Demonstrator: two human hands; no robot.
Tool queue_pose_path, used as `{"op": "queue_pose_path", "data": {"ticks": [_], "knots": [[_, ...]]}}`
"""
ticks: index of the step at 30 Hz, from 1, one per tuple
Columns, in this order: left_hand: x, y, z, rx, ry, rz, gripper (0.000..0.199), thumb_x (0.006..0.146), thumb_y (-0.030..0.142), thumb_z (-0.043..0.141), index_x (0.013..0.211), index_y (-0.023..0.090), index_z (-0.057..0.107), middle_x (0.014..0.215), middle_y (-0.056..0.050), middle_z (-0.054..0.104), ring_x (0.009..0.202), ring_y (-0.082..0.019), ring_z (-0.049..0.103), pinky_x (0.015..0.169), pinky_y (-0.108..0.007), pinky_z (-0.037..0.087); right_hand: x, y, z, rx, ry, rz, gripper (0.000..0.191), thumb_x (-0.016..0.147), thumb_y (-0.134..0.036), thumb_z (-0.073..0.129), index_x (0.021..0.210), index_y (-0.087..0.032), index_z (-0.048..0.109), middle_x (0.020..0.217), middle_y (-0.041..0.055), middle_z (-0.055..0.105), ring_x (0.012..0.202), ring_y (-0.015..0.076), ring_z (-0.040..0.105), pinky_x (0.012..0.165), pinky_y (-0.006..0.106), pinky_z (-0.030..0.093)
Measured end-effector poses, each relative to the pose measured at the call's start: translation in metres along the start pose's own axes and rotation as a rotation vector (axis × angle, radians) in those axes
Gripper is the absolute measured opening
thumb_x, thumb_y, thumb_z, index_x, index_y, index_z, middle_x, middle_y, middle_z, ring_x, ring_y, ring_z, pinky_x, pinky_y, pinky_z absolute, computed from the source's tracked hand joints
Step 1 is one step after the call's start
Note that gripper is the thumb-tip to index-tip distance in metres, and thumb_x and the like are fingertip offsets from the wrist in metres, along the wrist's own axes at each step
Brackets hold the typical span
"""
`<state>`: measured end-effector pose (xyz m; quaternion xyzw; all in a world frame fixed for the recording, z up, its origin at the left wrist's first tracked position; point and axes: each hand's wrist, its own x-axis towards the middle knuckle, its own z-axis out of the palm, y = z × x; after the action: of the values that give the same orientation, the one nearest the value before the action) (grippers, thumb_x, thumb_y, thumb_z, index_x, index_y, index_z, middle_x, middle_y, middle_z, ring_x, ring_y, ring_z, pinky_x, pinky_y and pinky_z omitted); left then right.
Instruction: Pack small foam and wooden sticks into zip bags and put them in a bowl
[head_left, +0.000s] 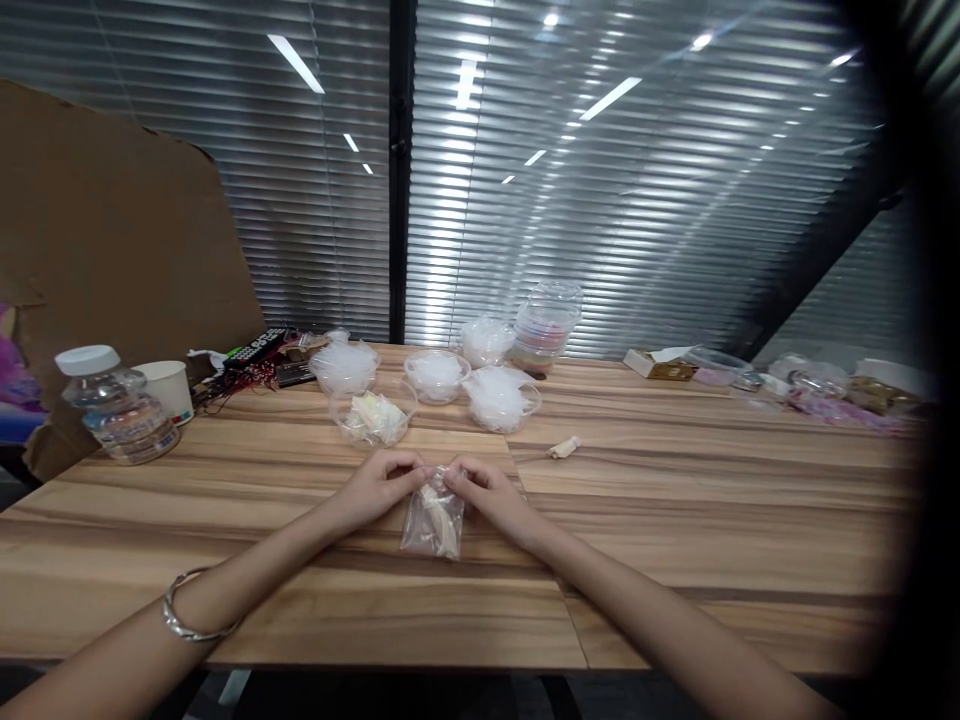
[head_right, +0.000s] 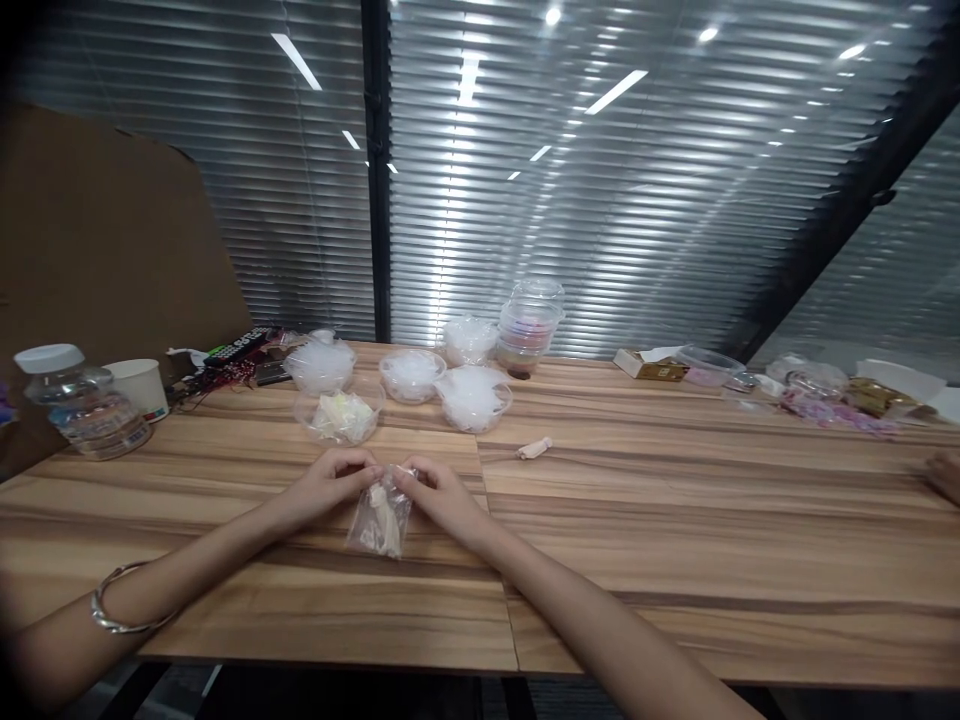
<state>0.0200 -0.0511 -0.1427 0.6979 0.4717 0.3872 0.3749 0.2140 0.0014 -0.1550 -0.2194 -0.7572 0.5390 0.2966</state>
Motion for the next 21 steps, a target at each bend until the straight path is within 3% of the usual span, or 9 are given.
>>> {"op": "queue_pose_path", "data": {"ticks": [7,13,15,17,19,21], "knots": [[0.001,-0.003,0.002,-0.089,0.089,-0.018,0.030,0.084,0.041,0.052,0.077,0.013,0.059,0.070,0.000,0.054,0.067,-0.012,0.049,0.062,-0.021,0.038,0.003,0.010,-0.007,0.040,0.109,-0.009,0.036,0.084,-0.047,0.053,0.067,-0.015,0.052,0.058,-0.0016,0.048,0.055,0.0103,0.044,0.053,0.023,0.032],[-0.007,0.005,0.000,0.136,0.251,0.098,0.026,0.086,0.035,0.052,0.072,0.015,0.059,0.067,0.000,0.056,0.064,-0.013,0.050,0.060,-0.023,0.038,0.001,0.005,-0.005,0.032,0.079,-0.043,0.037,0.091,-0.046,0.040,0.075,-0.016,0.053,0.060,0.0000,0.052,0.056,0.0116,0.048,0.055,0.024,0.037],[-0.009,0.009,-0.010,0.257,0.460,0.240,0.017,0.086,0.030,0.052,0.078,0.017,0.060,0.077,-0.002,0.060,0.075,-0.015,0.055,0.070,-0.026,0.042,0.001,0.001,-0.011,-0.002,0.114,-0.062,0.039,0.095,-0.045,0.028,0.086,-0.016,0.054,0.062,0.0010,0.054,0.057,0.0133,0.051,0.058,0.026,0.040],[-0.008,0.009,-0.024,0.337,0.822,0.401,0.009,0.085,0.026,0.054,0.085,0.019,0.061,0.088,-0.003,0.062,0.086,-0.017,0.056,0.081,-0.030,0.042,0.002,-0.003,-0.023,-0.209,0.217,-0.098,0.036,0.095,-0.041,0.027,0.094,-0.017,0.053,0.066,0.0023,0.056,0.062,0.0151,0.053,0.062,0.027,0.041],[-0.004,0.002,-0.041,0.390,1.087,0.423,0.010,0.085,0.027,0.055,0.087,0.021,0.061,0.098,-0.004,0.060,0.097,-0.019,0.054,0.091,-0.034,0.040,0.003,-0.006,-0.039,-0.630,0.352,-0.160,0.027,0.093,-0.035,0.035,0.092,-0.017,0.056,0.076,0.0056,0.059,0.075,0.0183,0.054,0.069,0.029,0.039],[0.002,-0.009,-0.056,0.470,1.193,0.352,0.012,0.084,0.030,0.056,0.086,0.021,0.063,0.110,-0.005,0.054,0.108,-0.021,0.048,0.099,-0.038,0.034,0.004,-0.007,-0.057,-1.093,0.440,-0.179,0.022,0.091,-0.028,0.039,0.086,-0.016,0.057,0.082,0.0093,0.060,0.086,0.0235,0.052,0.076,0.034,0.036]]}}
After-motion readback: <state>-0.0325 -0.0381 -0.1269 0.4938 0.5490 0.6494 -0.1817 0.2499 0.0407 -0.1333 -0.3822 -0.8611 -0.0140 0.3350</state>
